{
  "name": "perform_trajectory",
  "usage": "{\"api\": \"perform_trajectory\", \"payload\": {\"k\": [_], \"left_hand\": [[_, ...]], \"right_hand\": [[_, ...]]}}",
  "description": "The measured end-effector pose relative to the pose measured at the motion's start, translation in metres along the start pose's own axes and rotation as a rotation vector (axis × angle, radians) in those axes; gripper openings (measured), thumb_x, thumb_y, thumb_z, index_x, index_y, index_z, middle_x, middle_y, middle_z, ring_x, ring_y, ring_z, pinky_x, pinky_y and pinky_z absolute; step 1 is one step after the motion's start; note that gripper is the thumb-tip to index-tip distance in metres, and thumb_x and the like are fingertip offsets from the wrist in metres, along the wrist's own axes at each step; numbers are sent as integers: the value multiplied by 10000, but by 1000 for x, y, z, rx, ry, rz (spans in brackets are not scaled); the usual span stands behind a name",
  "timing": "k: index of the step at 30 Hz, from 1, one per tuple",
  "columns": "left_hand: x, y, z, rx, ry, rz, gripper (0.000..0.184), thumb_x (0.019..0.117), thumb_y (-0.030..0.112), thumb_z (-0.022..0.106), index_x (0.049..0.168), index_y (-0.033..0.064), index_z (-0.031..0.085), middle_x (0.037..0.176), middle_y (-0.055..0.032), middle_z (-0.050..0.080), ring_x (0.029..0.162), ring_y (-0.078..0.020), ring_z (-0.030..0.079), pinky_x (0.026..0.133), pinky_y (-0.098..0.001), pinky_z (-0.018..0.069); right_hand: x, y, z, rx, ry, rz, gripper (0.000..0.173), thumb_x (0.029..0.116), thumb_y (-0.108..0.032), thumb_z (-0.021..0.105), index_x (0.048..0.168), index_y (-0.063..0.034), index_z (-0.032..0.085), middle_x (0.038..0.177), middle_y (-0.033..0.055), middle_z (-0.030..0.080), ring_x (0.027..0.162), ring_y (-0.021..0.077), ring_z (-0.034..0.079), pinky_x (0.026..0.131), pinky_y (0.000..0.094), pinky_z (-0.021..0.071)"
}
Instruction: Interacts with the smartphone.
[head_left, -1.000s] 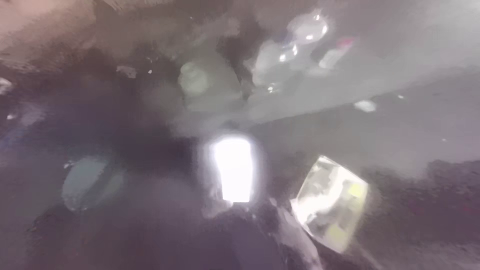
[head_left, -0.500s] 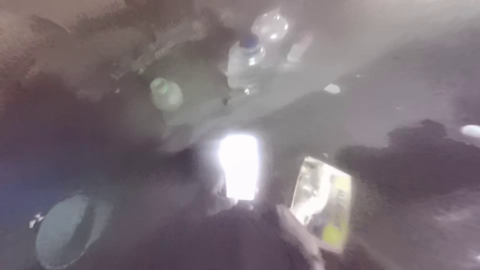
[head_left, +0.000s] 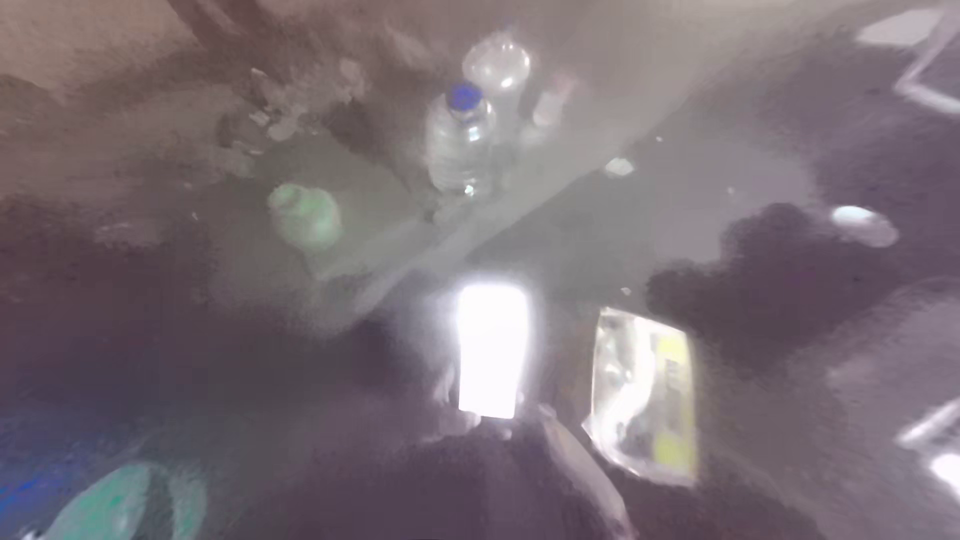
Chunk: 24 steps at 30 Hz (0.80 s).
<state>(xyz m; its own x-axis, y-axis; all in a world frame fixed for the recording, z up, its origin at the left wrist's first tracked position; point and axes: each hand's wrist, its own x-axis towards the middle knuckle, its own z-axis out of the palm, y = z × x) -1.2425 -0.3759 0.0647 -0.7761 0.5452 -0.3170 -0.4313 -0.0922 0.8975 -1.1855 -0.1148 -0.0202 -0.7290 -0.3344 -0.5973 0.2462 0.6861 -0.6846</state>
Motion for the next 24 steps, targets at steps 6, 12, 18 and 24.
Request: {"api": "perform_trajectory", "payload": {"k": [6,12,18,24], "left_hand": [[-7,-17,-11,-103,-83,10,677,832,-24,686,1421,-64,356,1240,-35,662,1113,-73,658,978,-284,556],[-17,1,-8,20,-49,-150,741,834,-14,711,1472,-52,335,1266,-48,639,1102,-25,640,959,-225,543],[-25,-4,-9,-1,-96,-172,677,866,4,695,1450,-27,355,1236,-36,637,1065,-19,639,935,-221,544],[-29,46,24,88,86,-344,667,849,-125,628,1454,-103,347,1273,-93,608,1060,32,608,920,-146,502]], "right_hand": [[2,-2,10,26,-15,70,346,1054,-234,499,1245,5,662,1115,206,701,1056,315,675,967,500,519],[0,-13,12,-2,74,49,290,1009,-201,577,1151,24,692,1009,211,708,950,327,692,888,524,542],[-13,-52,6,276,87,94,292,1035,-179,527,1198,28,651,935,80,698,808,79,630,789,269,535],[-9,-40,10,247,78,0,300,1008,-170,535,1175,46,659,933,84,712,814,76,643,800,267,539]]}}
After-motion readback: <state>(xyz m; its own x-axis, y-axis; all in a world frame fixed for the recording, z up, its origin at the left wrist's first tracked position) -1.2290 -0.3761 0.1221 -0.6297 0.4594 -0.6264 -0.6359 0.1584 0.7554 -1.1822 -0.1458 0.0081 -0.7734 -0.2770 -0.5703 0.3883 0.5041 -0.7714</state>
